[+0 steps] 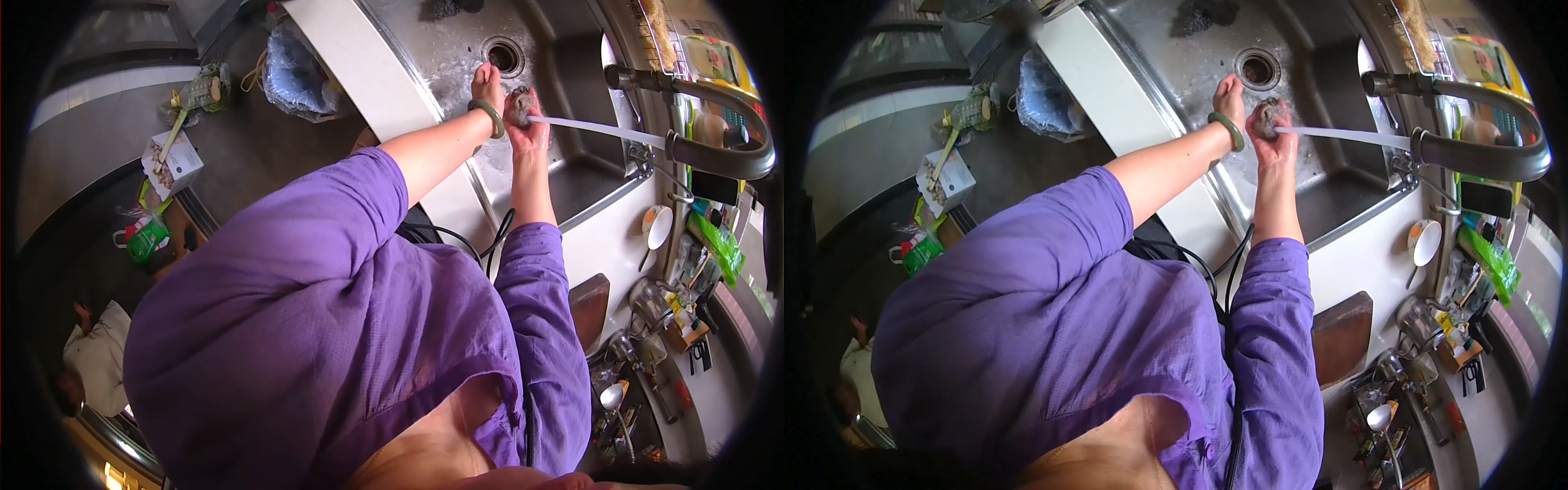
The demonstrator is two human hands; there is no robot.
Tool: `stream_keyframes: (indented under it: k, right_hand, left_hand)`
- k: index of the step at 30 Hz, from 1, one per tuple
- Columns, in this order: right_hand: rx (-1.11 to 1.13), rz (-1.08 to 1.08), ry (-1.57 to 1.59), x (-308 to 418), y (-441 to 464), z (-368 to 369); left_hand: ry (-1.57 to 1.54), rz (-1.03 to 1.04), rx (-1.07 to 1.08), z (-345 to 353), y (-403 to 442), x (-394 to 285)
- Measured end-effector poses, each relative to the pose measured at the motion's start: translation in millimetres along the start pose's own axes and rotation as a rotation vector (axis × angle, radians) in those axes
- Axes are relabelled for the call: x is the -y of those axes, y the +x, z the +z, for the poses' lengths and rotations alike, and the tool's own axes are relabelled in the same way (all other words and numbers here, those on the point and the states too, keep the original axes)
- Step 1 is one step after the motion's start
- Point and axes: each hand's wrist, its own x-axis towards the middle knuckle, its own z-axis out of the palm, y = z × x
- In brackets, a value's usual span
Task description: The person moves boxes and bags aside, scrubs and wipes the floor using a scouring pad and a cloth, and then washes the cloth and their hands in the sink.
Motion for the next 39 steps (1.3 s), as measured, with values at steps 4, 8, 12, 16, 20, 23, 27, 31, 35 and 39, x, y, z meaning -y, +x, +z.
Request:
stream_keyframes:
  k: [4,8,12,16,20,23,27,31,35,39]
  right_hand:
    - [-0.043,0.088,-0.149,-16,13,4]
    - [-0.202,0.087,-0.309,-22,34,-3]
    - [-0.456,-0.096,-0.314,-21,28,6]
    - [-0.18,-0.13,-0.058,-9,18,-1]
    - [-0.013,-0.092,-0.177,-1,26,-17]
    - [-0.103,-0.016,-0.231,8,27,-32]
    - [-0.331,-0.14,-0.804,7,-11,-5]
    - [-0.37,-0.194,-0.792,14,-5,-22]
    - [-0.458,-0.258,-0.997,5,-15,-1]
    - [-0.214,0.172,-0.854,4,-12,-2]
  left_hand:
    - [0.204,-0.304,-0.004,-17,8,36]
    - [0.245,-0.424,0.128,-17,6,40]
    - [0.184,-0.541,0.155,-17,6,38]
    - [0.149,-0.637,0.11,-9,-3,12]
    - [0.255,-0.428,0.204,-9,-8,16]
    - [0.34,-0.458,0.179,-8,-13,0]
    - [0.242,-0.439,0.01,-14,-4,12]
    - [0.234,-0.424,-0.034,-16,-1,9]
    - [0.162,-0.391,-0.116,-16,8,27]
    - [-0.128,-0.752,0.013,-17,17,33]
